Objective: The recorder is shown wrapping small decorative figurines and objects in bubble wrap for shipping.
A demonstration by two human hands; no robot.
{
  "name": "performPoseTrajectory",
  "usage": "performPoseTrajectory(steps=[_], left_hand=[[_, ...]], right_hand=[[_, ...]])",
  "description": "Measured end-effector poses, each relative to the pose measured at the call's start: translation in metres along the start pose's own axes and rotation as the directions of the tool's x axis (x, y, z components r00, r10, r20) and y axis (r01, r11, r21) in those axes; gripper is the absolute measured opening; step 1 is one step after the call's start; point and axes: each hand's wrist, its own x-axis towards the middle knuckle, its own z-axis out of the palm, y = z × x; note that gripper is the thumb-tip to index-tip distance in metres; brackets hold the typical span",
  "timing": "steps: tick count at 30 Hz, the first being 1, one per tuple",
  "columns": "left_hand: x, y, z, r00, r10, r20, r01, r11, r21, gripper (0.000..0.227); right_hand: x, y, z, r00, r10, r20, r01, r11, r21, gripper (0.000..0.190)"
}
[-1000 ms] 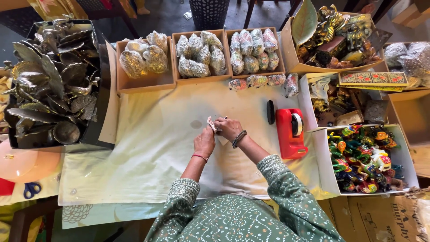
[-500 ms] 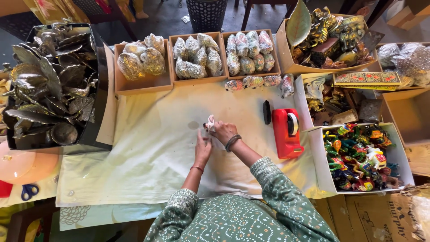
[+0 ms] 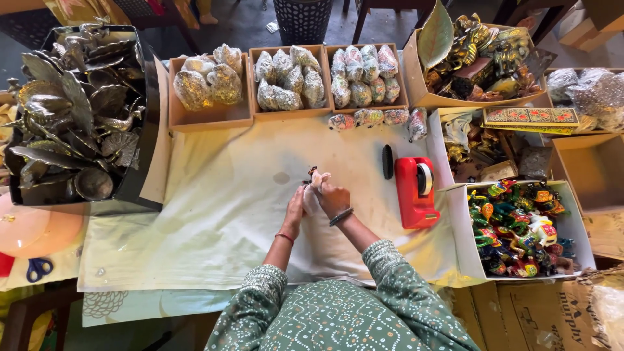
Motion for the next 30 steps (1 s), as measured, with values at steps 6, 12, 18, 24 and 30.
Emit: performPoseTrajectory(steps=[6,12,18,24,30], left_hand=[[-0.018,0.037,0.001,0.99,-0.117,0.079,0.126,0.985,-0.117,0.063],[0.024,-0.019,-0.015,0.999,0.05,0.007,-0.05,0.998,0.032,0.051],[0.03,-0.007,-0.012,0.999,-0.003,0.039,0.0,0.998,0.068,0.049],[0.038,-0.024,-0.008,1.0,0.015,0.009,-0.017,0.98,0.197,0.043],[0.017,0.013,-0.005,0.968,0.232,-0.097,-0.123,0.774,0.621,0.049]], right_hand=[[-0.03,-0.018,0.005,0.988,-0.055,-0.146,0.088,0.97,0.226,0.031],[-0.048,-0.021,0.008,0.992,0.113,-0.05,-0.081,0.899,0.43,0.032],[-0.061,0.009,0.001,0.959,0.148,0.241,-0.233,0.897,0.375,0.042],[-0.031,0.003,-0.003,0.924,0.372,0.081,-0.349,0.74,0.575,0.04],[0.01,-0.023,0.043,0.946,0.218,0.24,-0.303,0.33,0.894,0.051]])
